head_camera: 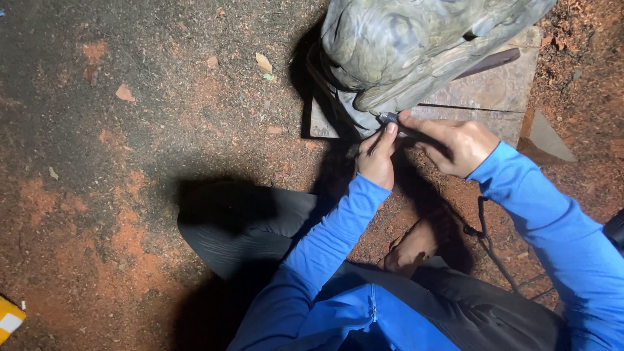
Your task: Carving and detailing a wooden sculpture of a water buffalo using a handheld rotary tool
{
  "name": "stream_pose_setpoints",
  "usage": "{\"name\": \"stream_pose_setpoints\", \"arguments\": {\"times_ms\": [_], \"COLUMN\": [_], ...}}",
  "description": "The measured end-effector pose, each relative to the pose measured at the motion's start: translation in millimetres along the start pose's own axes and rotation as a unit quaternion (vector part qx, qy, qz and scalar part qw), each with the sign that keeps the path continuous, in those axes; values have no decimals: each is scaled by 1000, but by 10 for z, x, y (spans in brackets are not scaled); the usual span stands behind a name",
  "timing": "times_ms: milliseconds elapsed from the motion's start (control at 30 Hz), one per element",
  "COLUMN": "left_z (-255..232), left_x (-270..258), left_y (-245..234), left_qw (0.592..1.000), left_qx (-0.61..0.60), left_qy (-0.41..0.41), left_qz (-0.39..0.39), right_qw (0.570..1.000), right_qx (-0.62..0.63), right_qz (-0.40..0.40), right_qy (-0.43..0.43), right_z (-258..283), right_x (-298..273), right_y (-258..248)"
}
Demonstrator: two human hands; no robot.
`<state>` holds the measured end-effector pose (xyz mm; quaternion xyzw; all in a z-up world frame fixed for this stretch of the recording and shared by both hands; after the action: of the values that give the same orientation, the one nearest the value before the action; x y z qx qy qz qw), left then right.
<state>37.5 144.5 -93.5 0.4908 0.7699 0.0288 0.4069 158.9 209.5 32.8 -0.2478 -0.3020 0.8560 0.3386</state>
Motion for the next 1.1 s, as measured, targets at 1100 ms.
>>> {"name": "stream_pose_setpoints", "arguments": {"times_ms": [1100], "left_z": [-243], "left_x": [-99], "left_y": [75], "left_qw": [992], "left_qx": [-119], "left_qy": [5], "left_qz": [27], "right_qw": [992], "right_qx": [-62], "right_qz": [100], "right_qy": [53], "right_z": [-41], "right_x": [153], "right_y": [-9]}}
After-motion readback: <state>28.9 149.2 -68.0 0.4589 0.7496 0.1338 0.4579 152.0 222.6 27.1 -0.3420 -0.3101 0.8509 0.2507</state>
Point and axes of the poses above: each hand's wrist, its own x-axis towards the middle knuckle, its own y-axis out of the palm, z = x × y, the point moved 1 cm from there along x, towards the middle knuckle, and after that the axes turned 4 degrees about z, right-handed, at the moved point
